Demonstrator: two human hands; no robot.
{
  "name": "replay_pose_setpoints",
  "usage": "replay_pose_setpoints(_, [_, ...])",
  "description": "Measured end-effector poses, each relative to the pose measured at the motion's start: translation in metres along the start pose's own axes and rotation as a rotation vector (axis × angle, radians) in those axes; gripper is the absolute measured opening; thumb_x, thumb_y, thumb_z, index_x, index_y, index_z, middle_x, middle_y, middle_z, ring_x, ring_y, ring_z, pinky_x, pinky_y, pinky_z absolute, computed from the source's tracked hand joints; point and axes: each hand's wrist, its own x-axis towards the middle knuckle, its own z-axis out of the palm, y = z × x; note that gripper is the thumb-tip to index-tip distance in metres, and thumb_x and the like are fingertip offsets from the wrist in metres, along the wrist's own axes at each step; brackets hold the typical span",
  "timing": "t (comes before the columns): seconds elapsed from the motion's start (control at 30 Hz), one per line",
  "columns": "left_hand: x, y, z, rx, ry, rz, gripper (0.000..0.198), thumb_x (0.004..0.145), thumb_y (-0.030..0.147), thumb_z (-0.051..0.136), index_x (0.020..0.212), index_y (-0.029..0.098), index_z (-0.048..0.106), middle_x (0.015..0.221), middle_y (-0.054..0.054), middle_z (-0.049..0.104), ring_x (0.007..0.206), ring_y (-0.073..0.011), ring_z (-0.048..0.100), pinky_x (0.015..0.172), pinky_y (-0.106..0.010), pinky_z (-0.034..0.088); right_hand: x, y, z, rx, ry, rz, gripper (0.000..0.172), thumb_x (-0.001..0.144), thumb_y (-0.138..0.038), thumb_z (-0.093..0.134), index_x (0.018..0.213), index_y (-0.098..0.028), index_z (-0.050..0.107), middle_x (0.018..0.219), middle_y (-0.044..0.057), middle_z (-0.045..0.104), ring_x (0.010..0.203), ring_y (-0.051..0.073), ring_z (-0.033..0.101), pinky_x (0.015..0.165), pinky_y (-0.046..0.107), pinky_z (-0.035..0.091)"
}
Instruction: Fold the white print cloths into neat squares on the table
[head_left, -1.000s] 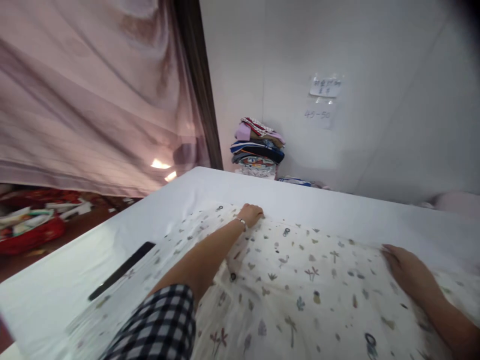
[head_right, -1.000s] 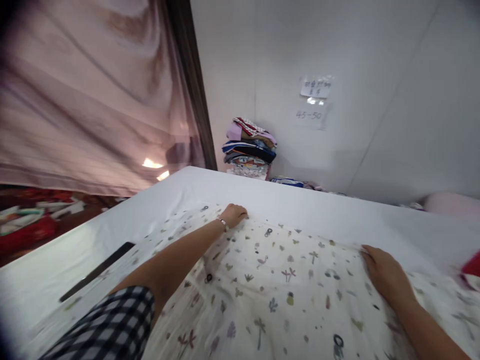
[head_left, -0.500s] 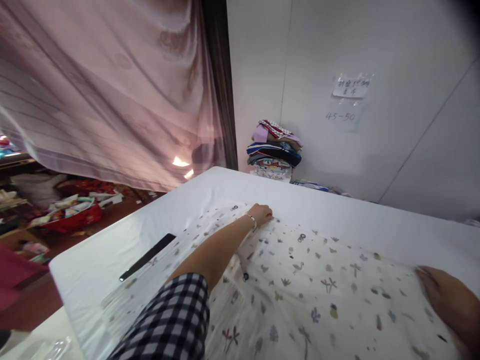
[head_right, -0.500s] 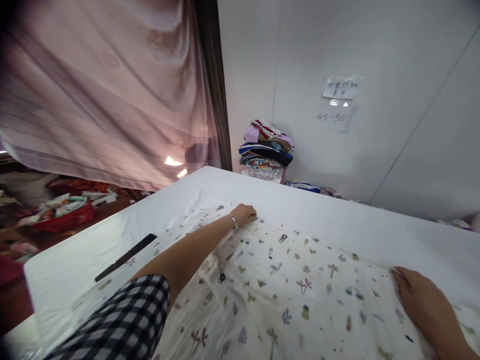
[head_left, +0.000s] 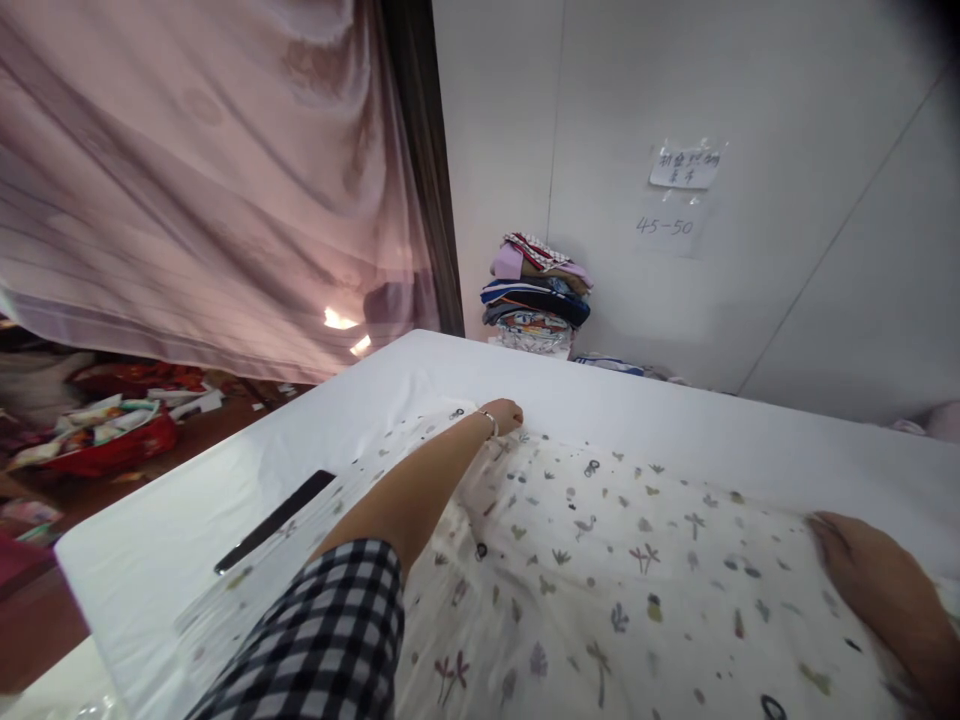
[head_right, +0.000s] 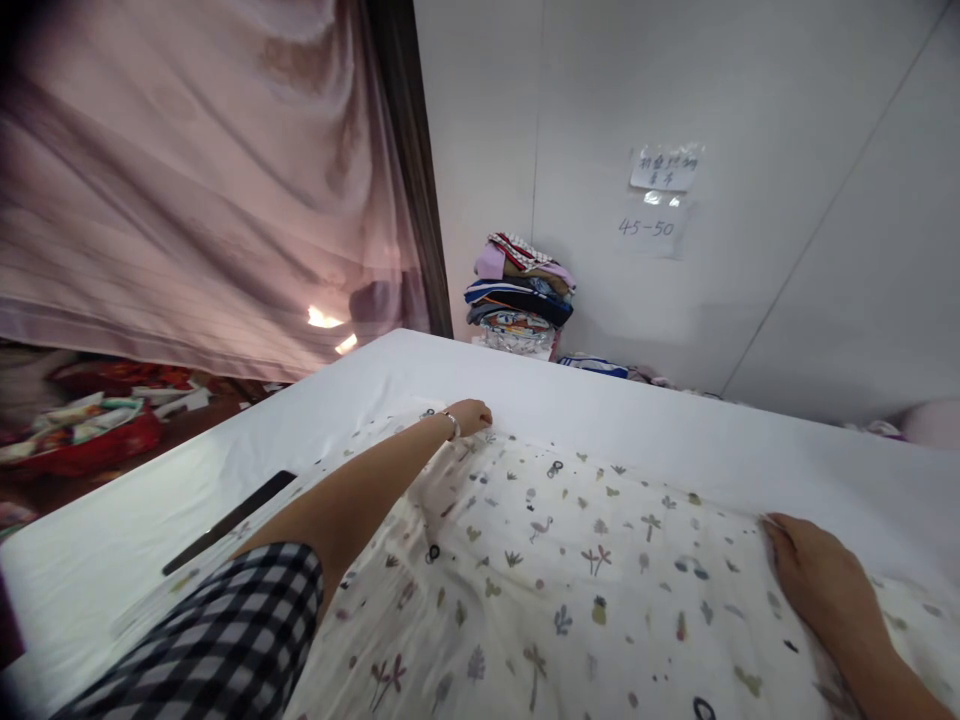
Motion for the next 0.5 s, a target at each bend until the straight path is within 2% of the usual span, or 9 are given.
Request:
replay_pose_setpoints(0.13, [0.001, 0.004, -0.008, 0.006, -0.102, -0.049, 0.036, 0.067, 0.021, 0.056, 0.102, 0.023, 0.065, 0.104, -0.006, 0.065, 0.072, -0.018, 0.062, 0.061, -0.026, 0.05, -0.001, -0.003, -0.003, -0.003, -0.014, -0.008, 0.032, 0.078, -0.045, 0.03, 0.085, -0.026, 0.055, 0.098, 0.014, 0.063, 0.091, 0.033, 0.057, 0.082, 0.043, 0.042])
replay_pose_setpoints(0.2, [0.0, 0.008, -0.011, 0.023, -0.133, -0.059, 0.035, 0.064, 0.017, 0.058, 0.098, 0.021, 0.066, 0.1, -0.007, 0.066, 0.07, -0.0188, 0.062, 0.061, -0.028, 0.051, -0.002, -0.004, -0.004, 0.003, -0.018, -0.007, 0.031, 0.078, -0.044, 0.031, 0.084, -0.027, 0.055, 0.098, 0.014, 0.063, 0.092, 0.033, 0.056, 0.082, 0.044, 0.042])
replay_pose_setpoints(0.3, [-0.003, 0.013, -0.014, 0.058, -0.159, -0.063, 0.024, 0.063, 0.013, 0.059, 0.084, 0.018, 0.068, 0.086, -0.008, 0.068, 0.071, -0.0203, 0.062, 0.065, -0.029, 0.05, -0.002, -0.004, -0.003, 0.0, -0.008, -0.012, 0.031, 0.078, -0.045, 0.031, 0.085, -0.027, 0.055, 0.098, 0.013, 0.063, 0.093, 0.033, 0.056, 0.084, 0.043, 0.041])
replay_pose_setpoints(0.4, [-0.006, 0.013, -0.015, 0.082, -0.117, -0.058, 0.018, 0.07, 0.017, 0.055, 0.084, 0.017, 0.066, 0.087, -0.009, 0.067, 0.079, -0.0209, 0.062, 0.071, -0.03, 0.049, -0.001, -0.003, -0.003, -0.017, -0.025, -0.016, 0.034, 0.079, -0.046, 0.029, 0.087, -0.025, 0.055, 0.1, 0.014, 0.063, 0.094, 0.033, 0.056, 0.083, 0.042, 0.042])
replay_pose_setpoints(0.5, [-0.003, 0.009, -0.016, 0.103, 0.004, -0.061, 0.025, 0.081, 0.022, 0.043, 0.1, 0.019, 0.059, 0.102, -0.009, 0.063, 0.093, -0.0207, 0.059, 0.079, -0.032, 0.046, 0.0, -0.003, -0.002, -0.038, -0.03, -0.009, 0.037, 0.081, -0.046, 0.026, 0.088, -0.024, 0.055, 0.101, 0.015, 0.063, 0.095, 0.032, 0.055, 0.083, 0.042, 0.042])
